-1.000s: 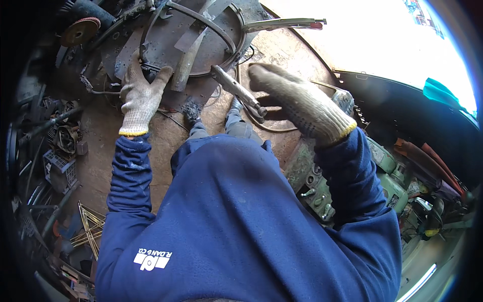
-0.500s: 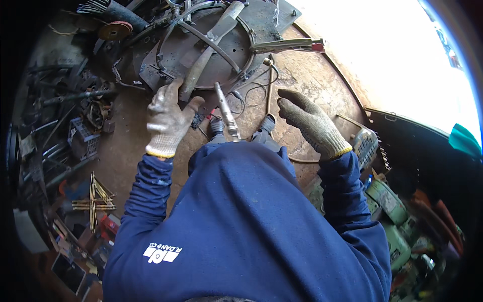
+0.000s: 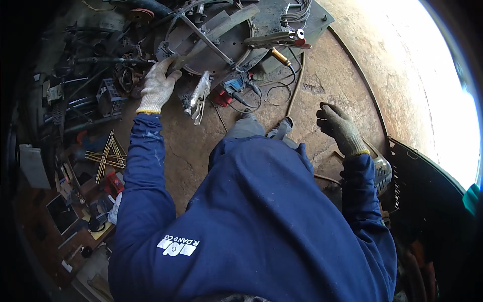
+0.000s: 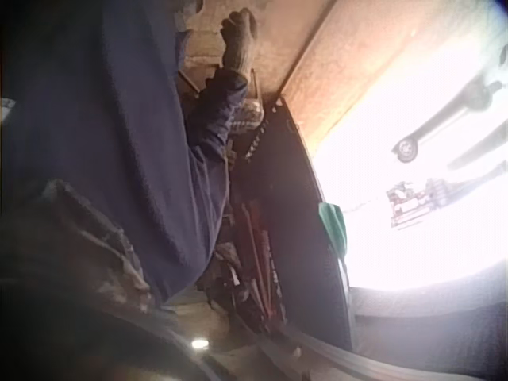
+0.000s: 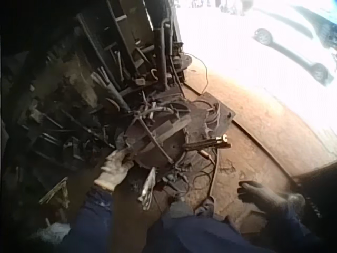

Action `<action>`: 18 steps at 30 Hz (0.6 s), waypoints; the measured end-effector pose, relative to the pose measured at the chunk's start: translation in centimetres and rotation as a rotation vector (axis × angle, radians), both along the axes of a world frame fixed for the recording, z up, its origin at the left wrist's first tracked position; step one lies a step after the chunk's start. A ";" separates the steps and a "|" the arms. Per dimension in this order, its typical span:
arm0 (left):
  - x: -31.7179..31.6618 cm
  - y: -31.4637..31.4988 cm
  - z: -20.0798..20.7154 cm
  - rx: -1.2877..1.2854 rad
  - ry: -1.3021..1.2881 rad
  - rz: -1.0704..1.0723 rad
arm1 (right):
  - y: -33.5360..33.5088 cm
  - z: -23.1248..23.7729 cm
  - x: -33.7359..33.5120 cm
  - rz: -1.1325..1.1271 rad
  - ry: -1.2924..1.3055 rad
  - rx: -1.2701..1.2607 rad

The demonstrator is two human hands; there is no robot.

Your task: The person assembles a metal structure by aligning curved metal pieces onto a jig, securing them with locking pliers, and using a hammer to fit components together.

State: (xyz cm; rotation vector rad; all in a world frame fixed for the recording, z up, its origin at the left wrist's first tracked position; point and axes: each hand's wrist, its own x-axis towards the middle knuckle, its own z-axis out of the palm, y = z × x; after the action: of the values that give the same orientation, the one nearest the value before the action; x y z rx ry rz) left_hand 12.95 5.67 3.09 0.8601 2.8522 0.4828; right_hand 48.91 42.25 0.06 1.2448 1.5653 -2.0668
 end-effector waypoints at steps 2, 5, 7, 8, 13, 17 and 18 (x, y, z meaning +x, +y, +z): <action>0.9 1.0 1.0 -0.017 -0.044 0.059 | 0.8 -0.4 -0.4 0.004 0.027 -0.005; 0.9 0.4 0.5 0.130 -0.026 0.131 | 1.4 0.1 -1.9 -0.023 0.065 0.000; 0.3 -0.4 0.0 0.318 -0.112 0.297 | 1.9 0.6 -2.9 -0.041 0.086 0.012; 0.1 -0.5 -0.2 0.419 -0.111 0.319 | 2.3 0.9 -3.3 -0.043 0.094 0.020; 1.1 0.5 -1.8 0.326 -0.067 0.265 | 4.3 1.7 -6.1 -0.056 0.117 0.074; 1.5 1.3 -3.1 0.296 -0.033 0.226 | 5.6 2.3 -9.6 -0.054 0.153 0.096; 1.4 1.6 -3.0 0.310 -0.041 0.227 | 6.1 2.2 -10.5 -0.061 0.186 0.091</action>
State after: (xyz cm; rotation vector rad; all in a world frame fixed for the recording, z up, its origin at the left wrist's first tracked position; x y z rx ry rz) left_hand 14.39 7.31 0.07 0.5565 2.8943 0.9778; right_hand 38.40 48.32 2.22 1.1719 1.7402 -2.2285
